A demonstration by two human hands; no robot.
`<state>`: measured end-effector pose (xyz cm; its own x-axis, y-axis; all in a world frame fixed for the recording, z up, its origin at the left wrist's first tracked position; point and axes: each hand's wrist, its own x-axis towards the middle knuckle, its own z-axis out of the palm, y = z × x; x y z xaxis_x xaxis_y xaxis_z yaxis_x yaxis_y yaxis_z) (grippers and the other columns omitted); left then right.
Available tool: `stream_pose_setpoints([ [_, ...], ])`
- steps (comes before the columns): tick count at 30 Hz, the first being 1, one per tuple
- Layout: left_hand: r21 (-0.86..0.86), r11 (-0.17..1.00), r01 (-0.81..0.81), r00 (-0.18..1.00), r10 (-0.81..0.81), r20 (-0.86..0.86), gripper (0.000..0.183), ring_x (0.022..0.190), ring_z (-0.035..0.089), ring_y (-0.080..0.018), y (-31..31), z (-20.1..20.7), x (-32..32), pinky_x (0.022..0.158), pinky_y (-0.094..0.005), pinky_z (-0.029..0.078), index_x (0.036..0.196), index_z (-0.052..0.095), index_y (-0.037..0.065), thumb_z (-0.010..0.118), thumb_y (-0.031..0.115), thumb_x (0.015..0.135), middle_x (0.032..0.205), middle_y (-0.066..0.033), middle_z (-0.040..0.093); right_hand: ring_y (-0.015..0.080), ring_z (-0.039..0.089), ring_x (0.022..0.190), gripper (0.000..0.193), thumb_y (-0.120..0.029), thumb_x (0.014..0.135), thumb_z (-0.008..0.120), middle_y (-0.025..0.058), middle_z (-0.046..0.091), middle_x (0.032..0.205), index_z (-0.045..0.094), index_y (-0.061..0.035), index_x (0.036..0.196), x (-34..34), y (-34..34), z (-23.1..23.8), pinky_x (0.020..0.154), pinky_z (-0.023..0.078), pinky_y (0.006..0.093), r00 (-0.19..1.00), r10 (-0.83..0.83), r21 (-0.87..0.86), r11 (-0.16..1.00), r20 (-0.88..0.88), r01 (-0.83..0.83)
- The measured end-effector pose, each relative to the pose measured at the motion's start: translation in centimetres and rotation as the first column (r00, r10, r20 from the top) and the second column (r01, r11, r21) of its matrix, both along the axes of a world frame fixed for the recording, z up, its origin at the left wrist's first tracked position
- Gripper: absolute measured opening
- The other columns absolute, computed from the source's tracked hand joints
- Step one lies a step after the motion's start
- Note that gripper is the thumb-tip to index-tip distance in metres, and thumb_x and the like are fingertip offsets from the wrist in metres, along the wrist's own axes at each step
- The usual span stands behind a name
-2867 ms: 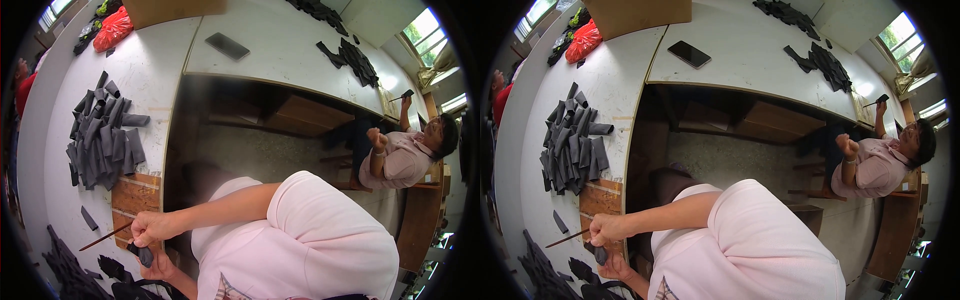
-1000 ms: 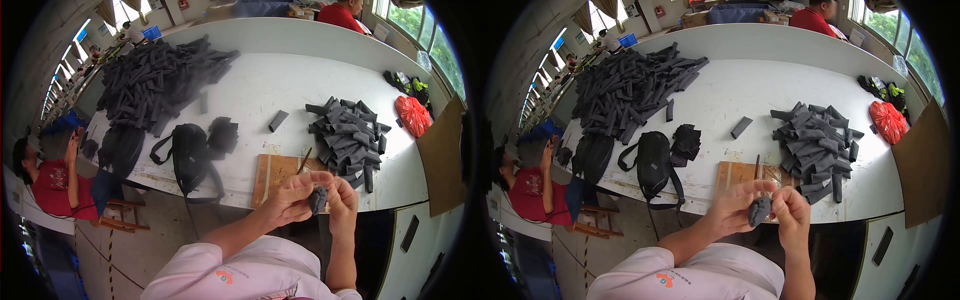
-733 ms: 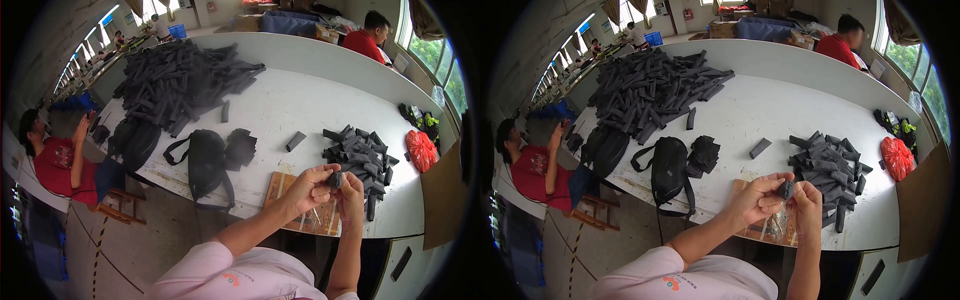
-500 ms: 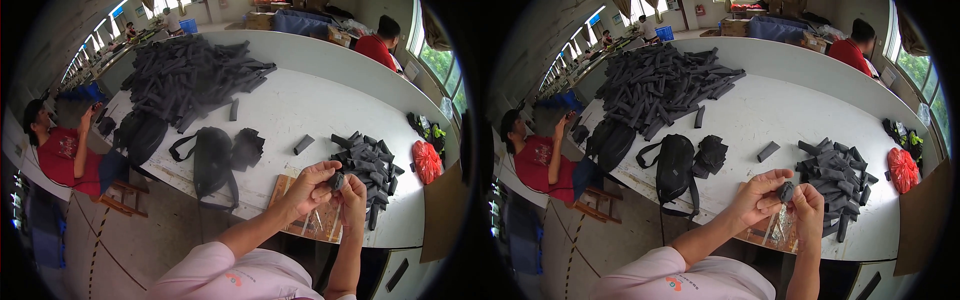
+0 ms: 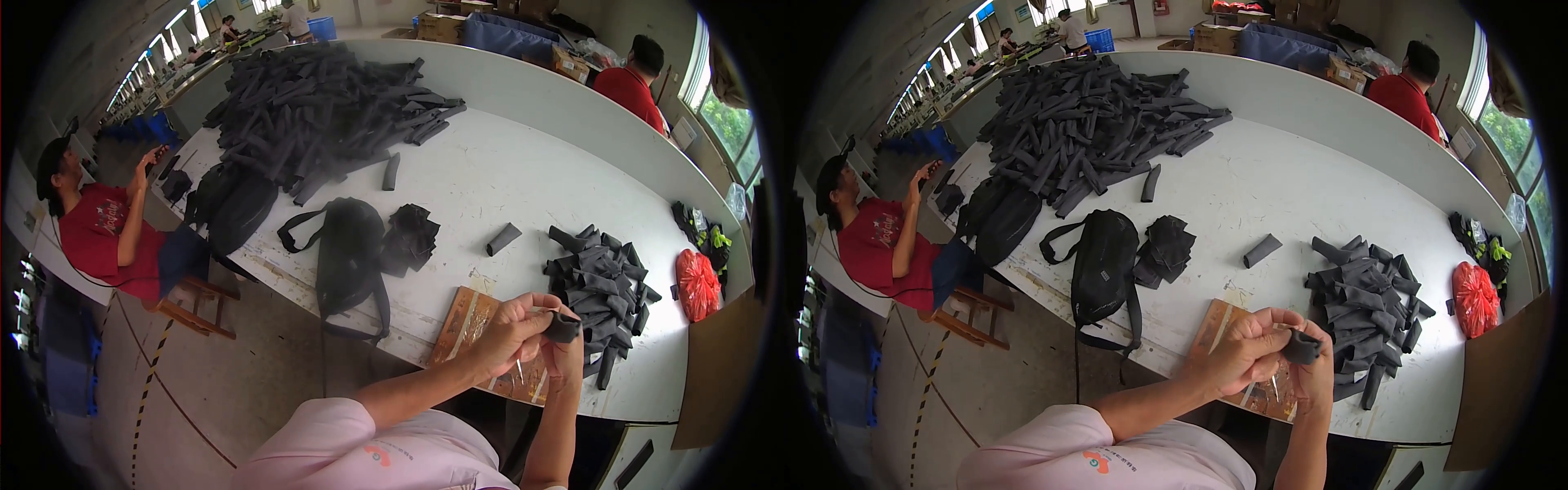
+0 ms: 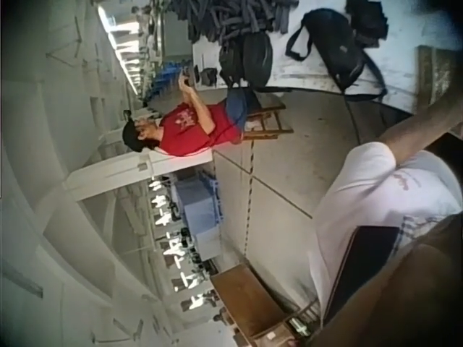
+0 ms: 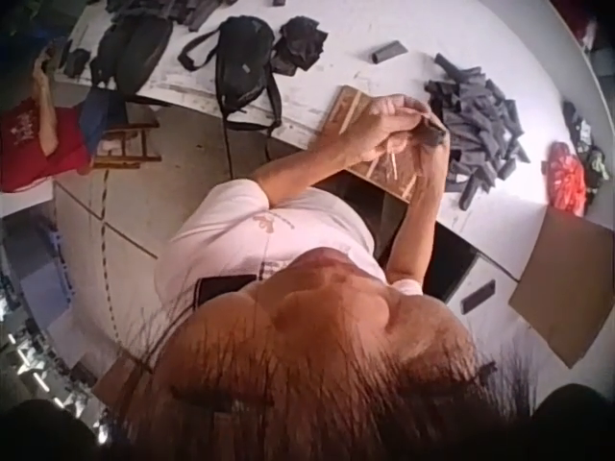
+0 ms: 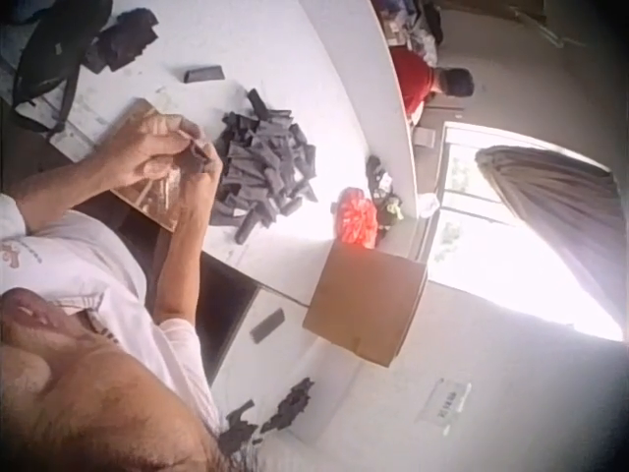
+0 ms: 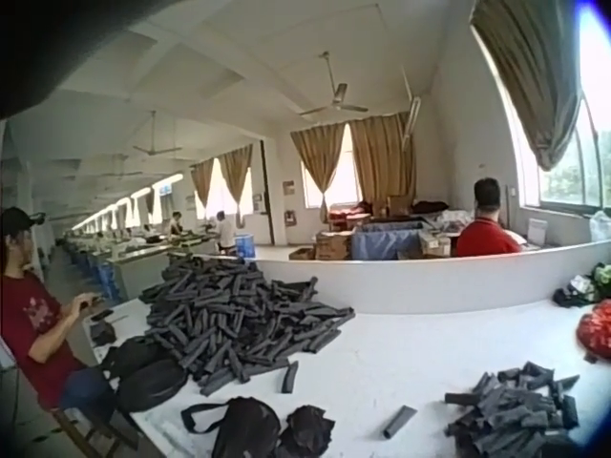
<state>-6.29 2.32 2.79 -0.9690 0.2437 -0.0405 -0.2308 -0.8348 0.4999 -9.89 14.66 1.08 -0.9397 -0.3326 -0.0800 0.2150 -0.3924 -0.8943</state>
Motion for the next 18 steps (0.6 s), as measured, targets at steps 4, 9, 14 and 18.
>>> stream_pose_setpoints([
  [4, -0.392, 0.908, -0.147, 0.962, 0.039, -0.271, 0.019, 0.037, 0.037, -0.0014, 0.2, 0.4, 0.8, 0.033, -0.0145, 0.029, 0.105, 0.046, 0.001, 0.047, 0.007, 0.087, 0.073, -0.0033, 0.055, 0.0039, 0.049, 0.059, 0.009, -0.012, 0.079, 0.059, -0.0015, 0.055, 0.070, 0.055, -0.0040, 0.075, -0.8, 0.4, 0.5, 0.053, 0.039, 0.0169, 0.985, 0.085, 0.030, 0.996, -0.151, -0.082],
  [9, -0.116, 0.993, 0.019, 0.999, -0.024, -0.043, 0.017, 0.037, 0.038, -0.0014, -0.7, -4.8, 0.5, 0.033, -0.0139, 0.029, 0.102, 0.048, 0.002, 0.049, 0.006, 0.085, 0.075, -0.0041, 0.057, 0.0075, 0.052, 0.059, 0.005, -0.008, 0.079, 0.056, 0.0001, 0.057, 0.071, 0.057, -0.0035, 0.077, 1.8, 0.4, -4.1, 0.052, 0.041, 0.0193, 1.000, 0.022, -0.094, 0.995, 0.012, -0.021],
  [14, 0.401, 0.900, 0.175, 0.979, -0.200, 0.023, 0.018, 0.036, 0.032, -0.0006, -0.6, -5.8, -1.2, 0.034, -0.0152, 0.023, 0.101, 0.050, 0.005, 0.051, 0.014, 0.086, 0.074, -0.0018, 0.058, 0.0071, 0.053, 0.060, 0.014, -0.017, 0.080, 0.059, 0.0004, 0.058, 0.071, 0.057, -0.0031, 0.081, 0.6, 0.3, -1.9, 0.054, 0.041, 0.0183, 0.998, 0.051, 0.089, 0.995, -0.047, -0.046],
  [18, 0.489, 0.860, 0.146, 0.980, -0.193, 0.048, 0.016, 0.035, 0.031, -0.0006, -1.3, -2.8, -0.6, 0.034, -0.0152, 0.023, 0.098, 0.051, 0.005, 0.052, 0.014, 0.085, 0.076, -0.0016, 0.058, 0.0055, 0.047, 0.055, 0.017, -0.018, 0.080, 0.060, 0.0007, 0.056, 0.067, 0.054, -0.0038, 0.074, -0.5, 0.0, 1.1, 0.051, 0.037, 0.0179, 0.983, 0.104, 0.184, 0.980, -0.151, -0.075],
])
